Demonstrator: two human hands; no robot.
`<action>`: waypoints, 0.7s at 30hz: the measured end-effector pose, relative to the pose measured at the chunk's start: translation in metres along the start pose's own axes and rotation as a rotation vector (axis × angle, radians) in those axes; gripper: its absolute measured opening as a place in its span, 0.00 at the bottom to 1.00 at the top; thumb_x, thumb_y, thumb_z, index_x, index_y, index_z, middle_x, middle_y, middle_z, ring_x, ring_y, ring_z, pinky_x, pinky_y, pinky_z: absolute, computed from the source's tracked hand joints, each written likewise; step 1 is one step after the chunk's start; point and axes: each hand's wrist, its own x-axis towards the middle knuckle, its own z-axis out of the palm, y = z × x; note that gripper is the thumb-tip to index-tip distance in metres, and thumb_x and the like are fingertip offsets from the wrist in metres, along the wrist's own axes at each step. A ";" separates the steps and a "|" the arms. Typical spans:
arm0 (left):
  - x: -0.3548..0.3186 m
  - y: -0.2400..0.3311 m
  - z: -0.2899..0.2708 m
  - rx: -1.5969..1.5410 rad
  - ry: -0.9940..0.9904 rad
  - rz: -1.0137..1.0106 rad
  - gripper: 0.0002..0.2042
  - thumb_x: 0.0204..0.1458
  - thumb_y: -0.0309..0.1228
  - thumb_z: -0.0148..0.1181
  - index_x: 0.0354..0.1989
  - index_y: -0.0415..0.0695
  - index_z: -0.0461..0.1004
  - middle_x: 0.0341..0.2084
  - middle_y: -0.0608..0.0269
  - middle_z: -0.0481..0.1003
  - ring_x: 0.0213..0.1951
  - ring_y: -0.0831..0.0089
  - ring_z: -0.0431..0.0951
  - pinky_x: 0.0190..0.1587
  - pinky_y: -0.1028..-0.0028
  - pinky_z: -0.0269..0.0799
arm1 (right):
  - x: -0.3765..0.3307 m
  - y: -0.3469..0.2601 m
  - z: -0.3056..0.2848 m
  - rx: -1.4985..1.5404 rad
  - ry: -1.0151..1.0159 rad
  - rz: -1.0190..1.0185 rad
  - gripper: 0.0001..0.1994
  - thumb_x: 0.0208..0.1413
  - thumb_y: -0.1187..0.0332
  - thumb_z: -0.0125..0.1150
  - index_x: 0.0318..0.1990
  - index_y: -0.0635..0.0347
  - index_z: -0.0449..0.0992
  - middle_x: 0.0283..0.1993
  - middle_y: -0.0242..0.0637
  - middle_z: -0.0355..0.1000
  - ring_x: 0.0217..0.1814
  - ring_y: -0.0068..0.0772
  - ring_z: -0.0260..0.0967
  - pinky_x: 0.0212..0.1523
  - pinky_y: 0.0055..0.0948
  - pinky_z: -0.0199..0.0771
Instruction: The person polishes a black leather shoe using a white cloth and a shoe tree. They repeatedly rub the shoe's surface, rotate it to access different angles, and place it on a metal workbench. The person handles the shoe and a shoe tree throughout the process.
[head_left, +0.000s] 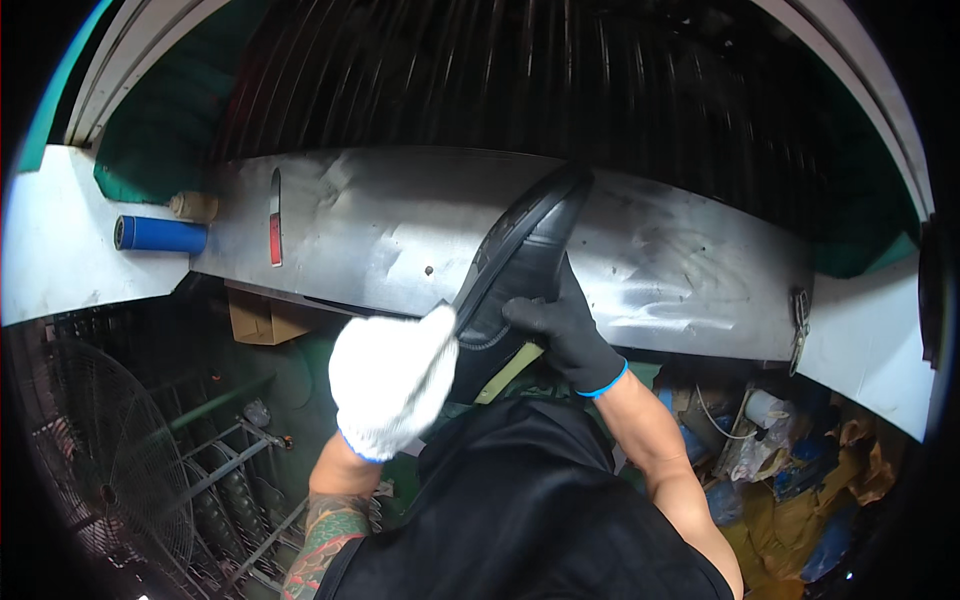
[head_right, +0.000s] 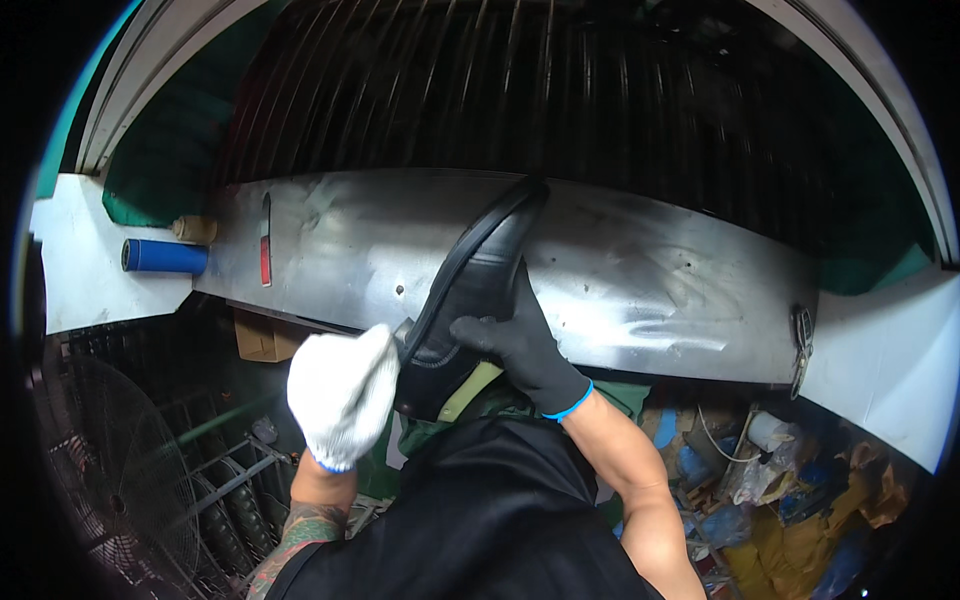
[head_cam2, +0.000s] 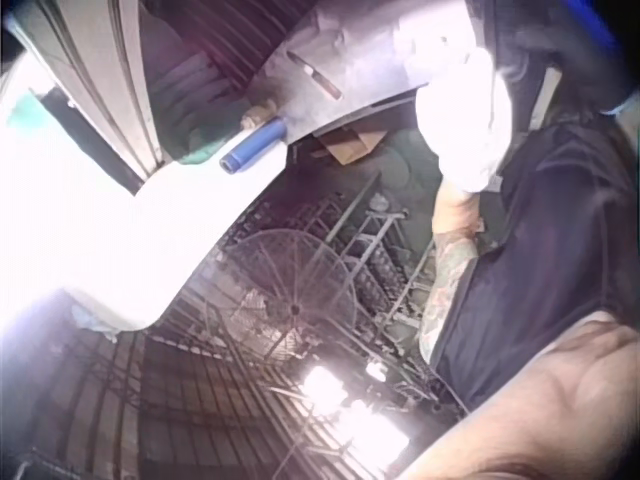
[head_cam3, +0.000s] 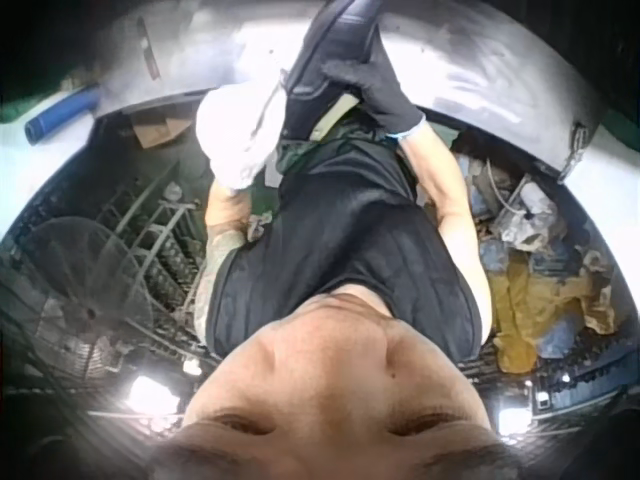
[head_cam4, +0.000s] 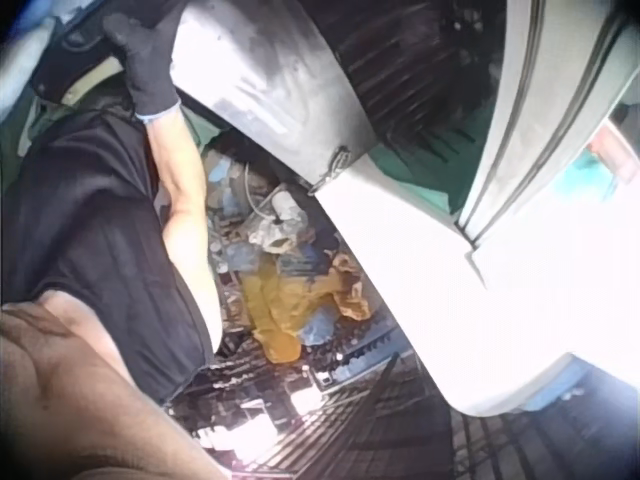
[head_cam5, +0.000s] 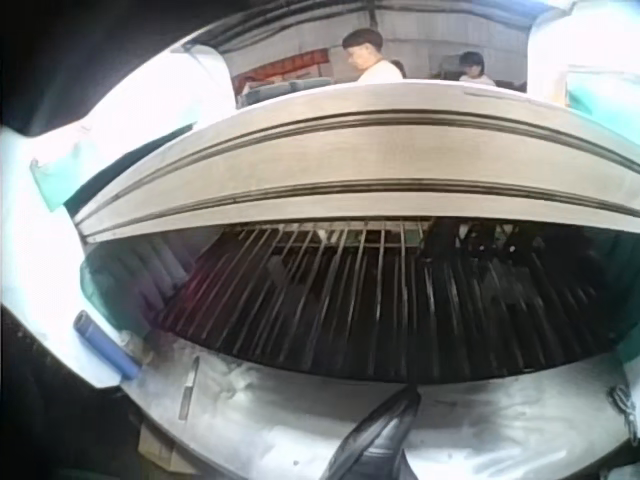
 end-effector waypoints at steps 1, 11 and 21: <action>0.005 -0.010 0.008 0.022 -0.029 0.022 0.23 0.46 0.26 0.77 0.52 0.40 0.82 0.24 0.61 0.78 0.25 0.60 0.77 0.32 0.65 0.71 | -0.002 0.000 0.001 -0.025 -0.023 0.015 0.44 0.49 0.76 0.75 0.74 0.58 0.57 0.61 0.37 0.72 0.63 0.33 0.72 0.64 0.36 0.74; 0.009 -0.057 0.034 -0.582 -0.598 -0.205 0.38 0.61 0.42 0.65 0.72 0.28 0.60 0.36 0.45 0.73 0.38 0.52 0.74 0.46 0.60 0.70 | -0.012 -0.012 0.006 0.077 -0.124 0.138 0.44 0.53 0.73 0.70 0.78 0.60 0.53 0.67 0.41 0.69 0.68 0.35 0.70 0.68 0.38 0.71; 0.079 -0.062 0.071 -0.354 0.013 -0.497 0.21 0.66 0.38 0.57 0.60 0.35 0.78 0.50 0.45 0.83 0.50 0.58 0.84 0.56 0.67 0.76 | 0.014 -0.031 0.007 -0.931 -0.106 0.110 0.59 0.57 0.42 0.69 0.79 0.74 0.39 0.73 0.70 0.61 0.73 0.59 0.66 0.71 0.40 0.67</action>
